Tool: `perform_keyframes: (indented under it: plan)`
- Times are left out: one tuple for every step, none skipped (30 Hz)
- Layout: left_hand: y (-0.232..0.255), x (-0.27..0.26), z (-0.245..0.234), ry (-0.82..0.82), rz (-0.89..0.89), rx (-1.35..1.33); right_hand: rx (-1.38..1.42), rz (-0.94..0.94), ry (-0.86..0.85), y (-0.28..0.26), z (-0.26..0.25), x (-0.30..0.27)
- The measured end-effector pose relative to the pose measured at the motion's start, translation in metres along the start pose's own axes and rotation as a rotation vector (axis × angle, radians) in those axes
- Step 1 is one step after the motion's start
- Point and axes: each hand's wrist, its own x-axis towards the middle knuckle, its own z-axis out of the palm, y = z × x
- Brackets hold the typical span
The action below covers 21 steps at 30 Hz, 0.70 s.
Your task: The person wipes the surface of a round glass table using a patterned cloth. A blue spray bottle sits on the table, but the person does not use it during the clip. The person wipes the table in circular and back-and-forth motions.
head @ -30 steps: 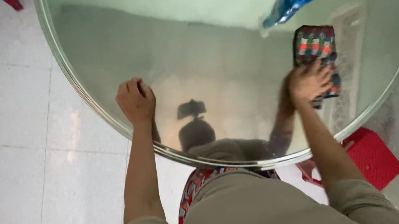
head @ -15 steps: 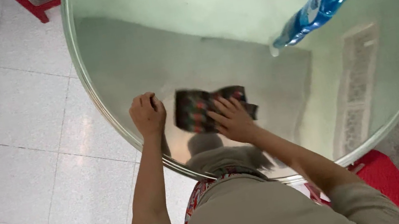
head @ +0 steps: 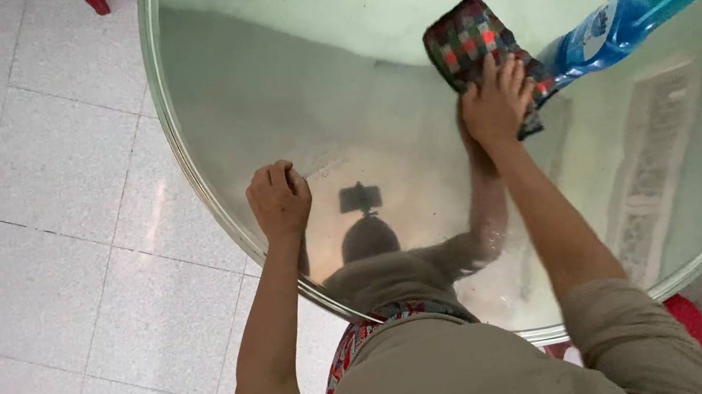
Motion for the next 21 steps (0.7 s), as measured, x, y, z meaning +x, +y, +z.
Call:
perform_keyframes:
  plan:
    - [0.002,0.000,-0.001,-0.002,-0.006,0.003,-0.057,0.051,0.014,-0.012,0.008,0.008]
    - [0.003,0.000,-0.002,-0.003,-0.009,0.006,-0.113,0.104,0.028,-0.025,0.016,0.016]
    - [0.000,-0.001,0.000,0.004,-0.008,0.007,-0.110,0.103,0.034,-0.038,0.015,0.018]
    - [-0.003,-0.002,0.002,-0.017,0.002,-0.031,-0.068,0.077,0.015,-0.052,0.013,0.018]
    - [-0.007,-0.003,0.004,-0.038,0.012,-0.068,-0.027,0.051,-0.005,-0.066,0.012,0.019]
    - [-0.006,-0.003,0.007,-0.032,0.013,-0.068,-0.026,0.049,0.000,-0.077,0.008,0.015]
    - [-0.005,-0.003,0.009,-0.012,0.009,-0.025,0.010,-0.003,-0.053,-0.088,0.005,0.010]
    - [-0.005,-0.005,0.011,0.007,0.003,0.019,0.046,-0.057,-0.109,-0.100,0.002,0.004]
    - [-0.004,-0.003,0.007,0.010,0.000,0.021,0.048,-0.061,-0.107,-0.105,0.001,-0.004]
    - [-0.003,-0.001,0.003,0.001,0.008,-0.030,0.083,-0.165,-0.058,-0.110,0.000,-0.013]
    - [-0.001,0.001,0.000,-0.008,0.015,-0.082,0.119,-0.268,-0.009,-0.115,-0.001,-0.022]
    - [-0.001,0.000,-0.001,-0.007,0.014,-0.083,0.118,-0.269,-0.009,-0.118,-0.009,-0.032]
    - [-0.001,0.000,-0.001,-0.012,0.008,-0.042,0.135,-0.340,-0.004,-0.121,-0.017,-0.041]
    - [0.000,-0.001,-0.001,-0.020,0.001,0.000,0.152,-0.410,-0.003,-0.124,-0.024,-0.052]
    - [0.000,-0.002,0.001,-0.022,0.000,-0.001,0.151,-0.410,-0.006,-0.117,-0.031,-0.064]
    - [-0.001,-0.002,0.002,-0.033,-0.011,-0.011,0.185,-0.478,-0.001,-0.112,-0.036,-0.075]
    - [-0.003,-0.003,0.004,-0.044,-0.021,-0.021,0.220,-0.546,0.004,-0.106,-0.042,-0.086]
    - [-0.002,-0.002,0.002,-0.047,-0.026,-0.015,0.225,-0.550,-0.001,-0.089,-0.043,-0.091]
    - [-0.001,-0.002,0.000,-0.073,-0.030,-0.016,0.246,-0.619,-0.012,-0.072,-0.044,-0.097]
    - [-0.001,-0.001,-0.002,-0.101,-0.033,-0.016,0.269,-0.686,-0.022,-0.055,-0.045,-0.102]
    - [-0.002,-0.001,-0.002,-0.105,-0.037,-0.009,0.276,-0.688,-0.027,-0.034,-0.042,-0.096]
